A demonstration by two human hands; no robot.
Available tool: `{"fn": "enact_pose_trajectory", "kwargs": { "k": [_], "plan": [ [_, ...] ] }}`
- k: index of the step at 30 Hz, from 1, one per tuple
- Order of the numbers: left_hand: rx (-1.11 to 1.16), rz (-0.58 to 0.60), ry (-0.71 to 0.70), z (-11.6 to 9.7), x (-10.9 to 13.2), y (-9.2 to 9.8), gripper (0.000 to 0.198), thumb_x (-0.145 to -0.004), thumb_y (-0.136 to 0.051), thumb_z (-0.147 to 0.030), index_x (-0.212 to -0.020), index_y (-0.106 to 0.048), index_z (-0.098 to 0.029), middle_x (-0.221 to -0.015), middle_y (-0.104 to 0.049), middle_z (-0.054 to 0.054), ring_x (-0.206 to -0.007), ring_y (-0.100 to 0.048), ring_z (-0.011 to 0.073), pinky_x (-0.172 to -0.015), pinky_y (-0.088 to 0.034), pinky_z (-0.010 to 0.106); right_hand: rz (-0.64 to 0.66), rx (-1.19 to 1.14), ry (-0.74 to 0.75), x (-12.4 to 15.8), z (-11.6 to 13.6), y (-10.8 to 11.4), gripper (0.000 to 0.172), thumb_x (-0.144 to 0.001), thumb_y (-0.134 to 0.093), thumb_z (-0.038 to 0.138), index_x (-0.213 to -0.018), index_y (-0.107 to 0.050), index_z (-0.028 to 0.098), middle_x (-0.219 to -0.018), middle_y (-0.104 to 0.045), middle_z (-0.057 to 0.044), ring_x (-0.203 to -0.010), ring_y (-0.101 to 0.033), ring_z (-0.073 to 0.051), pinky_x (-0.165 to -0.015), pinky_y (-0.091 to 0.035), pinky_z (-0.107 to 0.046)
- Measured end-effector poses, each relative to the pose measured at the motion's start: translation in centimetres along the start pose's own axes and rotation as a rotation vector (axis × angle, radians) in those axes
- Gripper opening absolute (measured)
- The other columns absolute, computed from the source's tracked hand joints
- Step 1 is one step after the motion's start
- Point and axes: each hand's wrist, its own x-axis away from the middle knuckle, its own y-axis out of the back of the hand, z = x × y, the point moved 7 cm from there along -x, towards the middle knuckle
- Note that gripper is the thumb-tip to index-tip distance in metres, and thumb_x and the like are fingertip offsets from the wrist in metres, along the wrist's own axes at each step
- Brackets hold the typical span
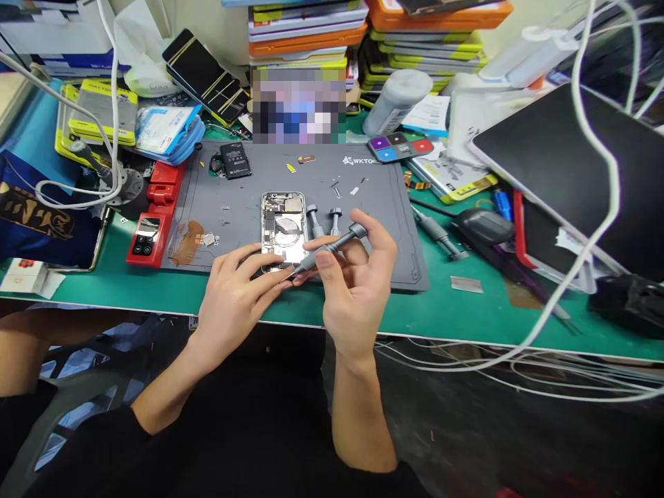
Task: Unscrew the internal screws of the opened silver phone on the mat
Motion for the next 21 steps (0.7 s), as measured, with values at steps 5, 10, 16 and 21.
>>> {"fn": "enact_pose_trajectory", "kwargs": {
  "k": [5, 10, 16, 21],
  "plan": [
    [0.007, -0.002, 0.004, -0.02, -0.06, 0.03, 0.020, -0.110, -0.065, -0.030, -0.122, -0.081, -0.028, -0.136, -0.079, 0.003, -0.138, -0.062, 0.0290, -0.107, -0.048, 0.046, 0.025, 0.012, 0.012, -0.05, 0.06, -0.07, 0.051, -0.112, -0.052, 0.031, -0.159, -0.034, 0.032, -0.117, -0.080, -0.006, -0.075, -0.078, -0.018, -0.079, -0.074, -0.042],
    [0.011, -0.001, 0.002, -0.07, -0.03, 0.02, 0.020, -0.111, -0.065, -0.031, -0.122, -0.080, -0.028, -0.137, -0.078, 0.002, -0.139, -0.062, 0.0289, -0.107, -0.048, 0.045, -0.028, -0.039, -0.035, 0.06, -0.02, 0.00, 0.050, -0.110, -0.055, 0.032, -0.157, -0.038, 0.031, -0.114, -0.080, -0.006, -0.078, -0.080, -0.019, -0.080, -0.074, -0.043],
    [0.012, 0.001, 0.002, -0.10, -0.02, -0.01, 0.022, -0.111, -0.064, -0.030, -0.127, -0.079, -0.028, -0.137, -0.078, 0.002, -0.140, -0.061, 0.0289, -0.107, -0.047, 0.045, -0.046, 0.003, -0.035, 0.06, -0.10, 0.15, 0.049, -0.110, -0.055, 0.031, -0.157, -0.039, 0.031, -0.111, -0.080, -0.006, -0.074, -0.079, -0.019, -0.074, -0.074, -0.040],
    [0.010, -0.004, 0.003, -0.13, -0.05, -0.01, 0.021, -0.110, -0.065, -0.030, -0.125, -0.080, -0.027, -0.136, -0.079, 0.003, -0.139, -0.062, 0.0290, -0.108, -0.048, 0.045, -0.005, -0.021, -0.011, 0.07, -0.02, 0.08, 0.052, -0.110, -0.054, 0.028, -0.159, -0.037, 0.032, -0.120, -0.080, -0.008, -0.085, -0.082, -0.021, -0.081, -0.074, -0.043]
  ]
}}
